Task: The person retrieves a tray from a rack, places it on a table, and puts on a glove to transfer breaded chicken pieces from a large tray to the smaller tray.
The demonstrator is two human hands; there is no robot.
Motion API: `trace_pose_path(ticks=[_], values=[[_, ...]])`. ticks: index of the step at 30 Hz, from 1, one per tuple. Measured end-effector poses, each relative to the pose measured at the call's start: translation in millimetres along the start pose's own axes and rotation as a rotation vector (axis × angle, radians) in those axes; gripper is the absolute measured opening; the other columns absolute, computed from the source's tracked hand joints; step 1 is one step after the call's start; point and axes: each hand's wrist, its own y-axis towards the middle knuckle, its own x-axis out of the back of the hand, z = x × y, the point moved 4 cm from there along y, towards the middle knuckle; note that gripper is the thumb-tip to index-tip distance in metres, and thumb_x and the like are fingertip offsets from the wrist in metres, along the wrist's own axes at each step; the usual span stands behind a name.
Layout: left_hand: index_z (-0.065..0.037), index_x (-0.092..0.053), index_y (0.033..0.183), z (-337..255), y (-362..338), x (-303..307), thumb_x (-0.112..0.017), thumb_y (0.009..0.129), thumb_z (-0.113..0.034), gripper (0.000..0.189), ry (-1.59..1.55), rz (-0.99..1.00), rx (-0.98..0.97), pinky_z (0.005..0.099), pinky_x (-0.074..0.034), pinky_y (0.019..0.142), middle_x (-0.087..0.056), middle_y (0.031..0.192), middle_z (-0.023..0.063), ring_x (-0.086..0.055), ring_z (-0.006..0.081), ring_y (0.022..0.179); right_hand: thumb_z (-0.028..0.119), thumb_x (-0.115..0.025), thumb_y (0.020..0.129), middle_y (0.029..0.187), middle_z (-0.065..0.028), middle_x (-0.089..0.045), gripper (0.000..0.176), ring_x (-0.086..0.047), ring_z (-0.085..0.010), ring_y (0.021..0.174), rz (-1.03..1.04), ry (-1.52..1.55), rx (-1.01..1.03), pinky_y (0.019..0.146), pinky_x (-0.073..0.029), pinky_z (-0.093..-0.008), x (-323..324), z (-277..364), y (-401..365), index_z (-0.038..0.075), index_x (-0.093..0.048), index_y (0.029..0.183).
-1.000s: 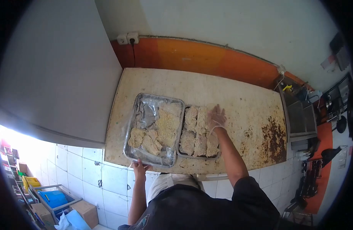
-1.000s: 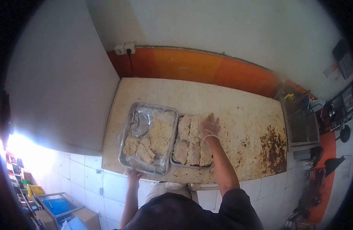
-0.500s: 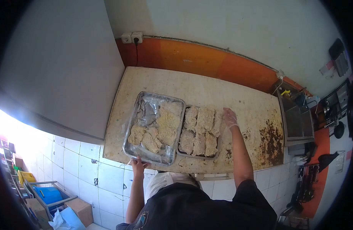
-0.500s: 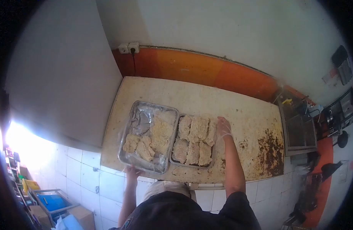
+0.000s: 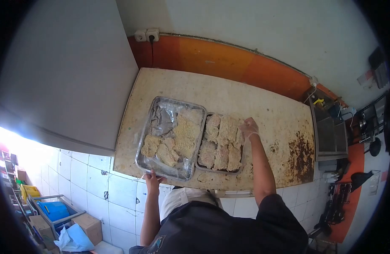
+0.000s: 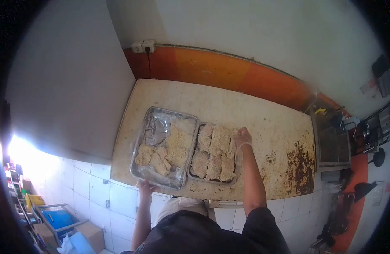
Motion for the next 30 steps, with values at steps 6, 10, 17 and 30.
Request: trace_pose_path(ticks=[6, 10, 17, 30], values=[[0.002, -0.036, 0.106, -10.0, -5.0, -4.2, -0.042, 0.095, -0.024, 0.028, -0.066, 0.019, -0.013, 0.032, -0.057, 0.058, -0.051, 0.095, 0.0156, -0.06, 0.0229, 0.077, 0.024, -0.074, 0.067, 0.088, -0.0099, -0.062, 0.041, -0.06, -0.0208, 0.08, 0.035, 0.012, 0.011, 0.073, -0.048, -0.0322, 22.5, 18.9, -18.2, 0.007, -0.057, 0.1], [0.002, -0.037, 0.109, -5.6, -1.9, -0.2, -0.042, 0.095, -0.023, 0.029, -0.001, 0.007, 0.01, 0.0329, -0.057, 0.058, -0.052, 0.097, 0.0155, -0.06, 0.0233, 0.08, 0.031, -0.067, 0.074, 0.097, -0.0112, -0.064, 0.037, -0.061, -0.0231, 0.088, 0.024, -0.026, 0.02, 0.077, -0.048, -0.034, 28.9, -13.3, 2.6, 0.008, -0.061, 0.103], [0.001, -0.04, 0.113, 14.5, 12.4, 8.1, -0.043, 0.095, -0.024, 0.031, -0.088, 0.031, -0.013, 0.0336, -0.057, 0.058, -0.056, 0.091, 0.0146, -0.062, 0.0233, 0.07, 0.022, -0.064, 0.079, 0.079, -0.0086, -0.065, 0.025, -0.061, -0.0163, 0.068, 0.229, 0.515, 0.315, 0.063, -0.048, -0.0299, 0.3, 73.6, -68.7, 0.001, -0.064, 0.091], [0.003, -0.041, 0.106, 7.7, 10.9, 4.7, -0.042, 0.095, -0.022, 0.028, -0.051, 0.023, 0.043, 0.0332, -0.057, 0.056, -0.057, 0.09, 0.0155, -0.064, 0.0239, 0.068, 0.045, -0.07, 0.066, 0.11, -0.0175, -0.058, 0.057, -0.054, -0.0296, 0.108, -0.072, -0.613, 1.197, 0.09, -0.043, -0.0363, -214.5, 243.8, -220.6, 0.004, -0.056, 0.103]])
